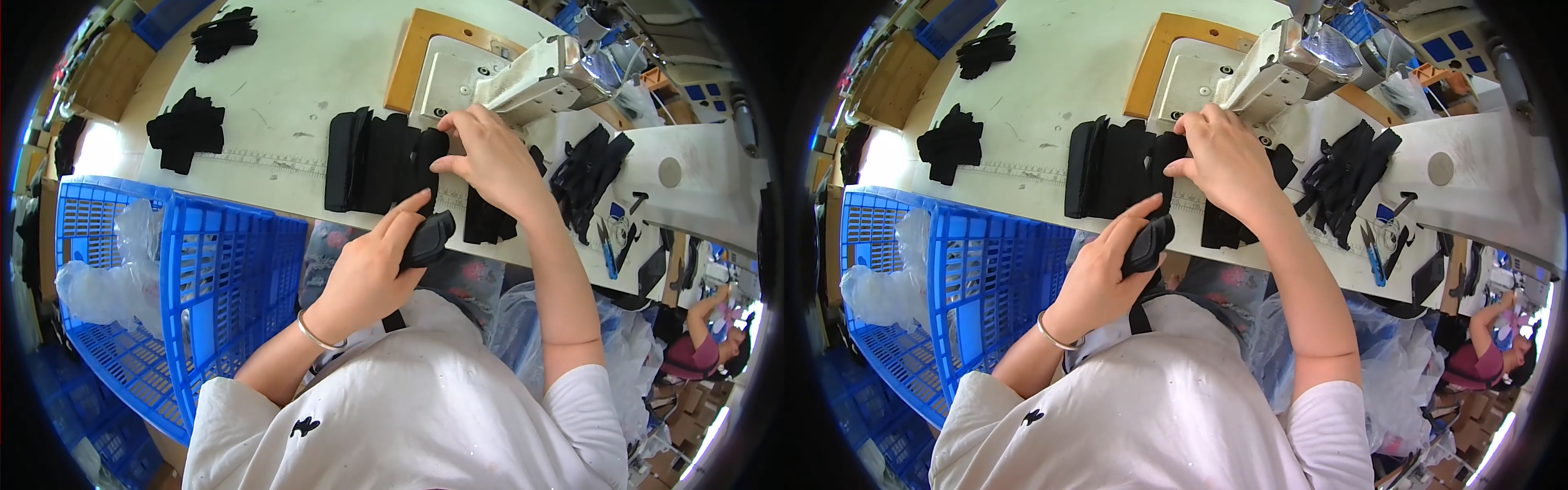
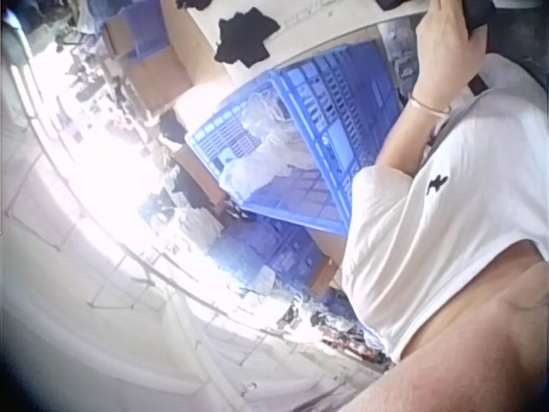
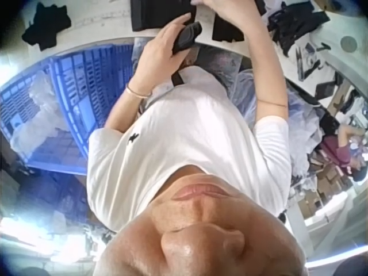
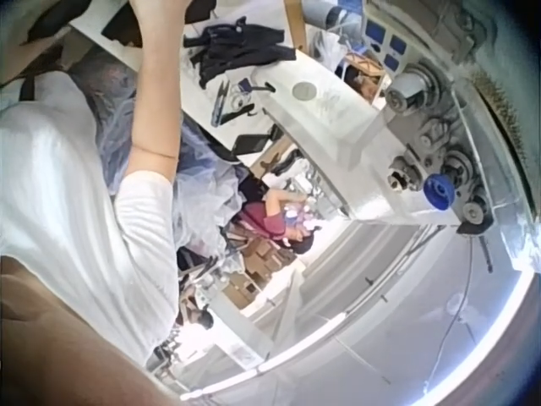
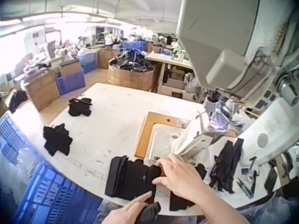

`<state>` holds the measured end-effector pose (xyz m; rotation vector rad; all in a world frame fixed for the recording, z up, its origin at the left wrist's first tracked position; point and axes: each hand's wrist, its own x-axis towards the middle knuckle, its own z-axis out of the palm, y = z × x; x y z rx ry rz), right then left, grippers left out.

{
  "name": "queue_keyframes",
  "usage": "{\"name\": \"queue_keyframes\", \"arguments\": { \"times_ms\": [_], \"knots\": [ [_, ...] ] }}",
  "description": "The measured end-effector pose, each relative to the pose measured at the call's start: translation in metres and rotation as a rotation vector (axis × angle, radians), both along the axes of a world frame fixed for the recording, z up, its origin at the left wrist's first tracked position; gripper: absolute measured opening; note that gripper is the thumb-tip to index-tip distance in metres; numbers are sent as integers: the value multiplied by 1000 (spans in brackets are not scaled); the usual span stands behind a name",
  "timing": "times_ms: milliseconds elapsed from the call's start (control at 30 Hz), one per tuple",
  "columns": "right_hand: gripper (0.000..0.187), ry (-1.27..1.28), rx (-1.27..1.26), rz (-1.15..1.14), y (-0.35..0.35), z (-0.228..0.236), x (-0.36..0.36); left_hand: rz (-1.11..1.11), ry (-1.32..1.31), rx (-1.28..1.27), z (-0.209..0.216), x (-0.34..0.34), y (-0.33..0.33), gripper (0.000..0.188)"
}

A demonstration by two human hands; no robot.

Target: Sorting and stacking black fabric pieces at a factory workstation.

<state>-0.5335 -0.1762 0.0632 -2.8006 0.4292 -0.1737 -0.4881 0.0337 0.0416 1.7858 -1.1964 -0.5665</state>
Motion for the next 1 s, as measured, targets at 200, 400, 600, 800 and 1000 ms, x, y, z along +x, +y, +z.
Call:
{"name": "queue_keyframes", "arguments": {
  "times_ms": [200,400,600,800,1000],
  "knots": [
    [43,38,3,-32,6,5,10,99,92,-31,-6,8,-1,52],
    [37,91,143,-58,4,14,10,172,302,79,-3,12,0,30],
    [26,-339,446,2,-5,37,-14,261,854,-232,-11,21,-3,22],
    [28,-346,700,121,-4,70,-39,227,975,-216,-1,28,-1,29],
    [25,-167,829,339,19,44,-44,-255,1487,-293,6,5,-8,47]
  ]
}}
